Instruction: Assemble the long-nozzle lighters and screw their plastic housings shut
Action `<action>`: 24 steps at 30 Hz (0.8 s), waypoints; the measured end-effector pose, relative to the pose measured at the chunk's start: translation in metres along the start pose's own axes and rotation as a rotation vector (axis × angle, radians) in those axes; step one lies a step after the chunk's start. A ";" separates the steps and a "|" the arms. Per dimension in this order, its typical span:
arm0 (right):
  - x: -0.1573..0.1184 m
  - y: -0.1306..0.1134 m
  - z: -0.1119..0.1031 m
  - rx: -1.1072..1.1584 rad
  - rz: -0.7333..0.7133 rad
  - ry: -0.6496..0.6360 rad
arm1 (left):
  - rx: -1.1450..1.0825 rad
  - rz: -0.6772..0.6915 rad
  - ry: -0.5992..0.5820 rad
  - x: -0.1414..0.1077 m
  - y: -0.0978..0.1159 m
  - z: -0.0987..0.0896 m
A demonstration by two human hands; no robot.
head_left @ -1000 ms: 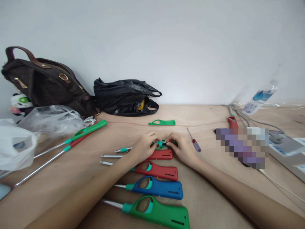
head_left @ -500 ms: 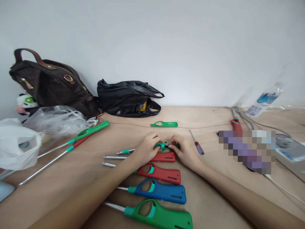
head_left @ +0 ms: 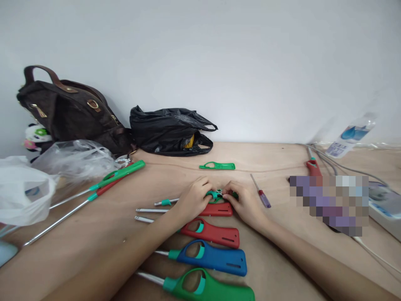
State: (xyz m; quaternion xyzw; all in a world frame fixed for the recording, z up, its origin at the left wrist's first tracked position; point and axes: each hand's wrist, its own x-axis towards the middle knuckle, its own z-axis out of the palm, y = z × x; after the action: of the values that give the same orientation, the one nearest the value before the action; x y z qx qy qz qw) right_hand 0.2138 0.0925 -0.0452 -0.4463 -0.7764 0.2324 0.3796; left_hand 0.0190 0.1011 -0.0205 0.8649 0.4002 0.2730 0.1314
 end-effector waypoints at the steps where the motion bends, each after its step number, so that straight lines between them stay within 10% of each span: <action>1: 0.000 -0.001 0.000 -0.003 -0.001 0.000 | 0.004 -0.005 -0.001 0.000 0.000 0.000; 24: 0.002 -0.004 -0.001 -0.065 -0.025 -0.008 | 0.153 0.007 -0.077 -0.002 -0.003 0.000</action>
State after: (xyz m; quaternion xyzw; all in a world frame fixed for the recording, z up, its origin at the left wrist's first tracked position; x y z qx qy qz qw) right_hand 0.2113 0.0925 -0.0408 -0.4479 -0.7905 0.2041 0.3645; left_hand 0.0162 0.1011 -0.0222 0.8836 0.4117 0.2085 0.0795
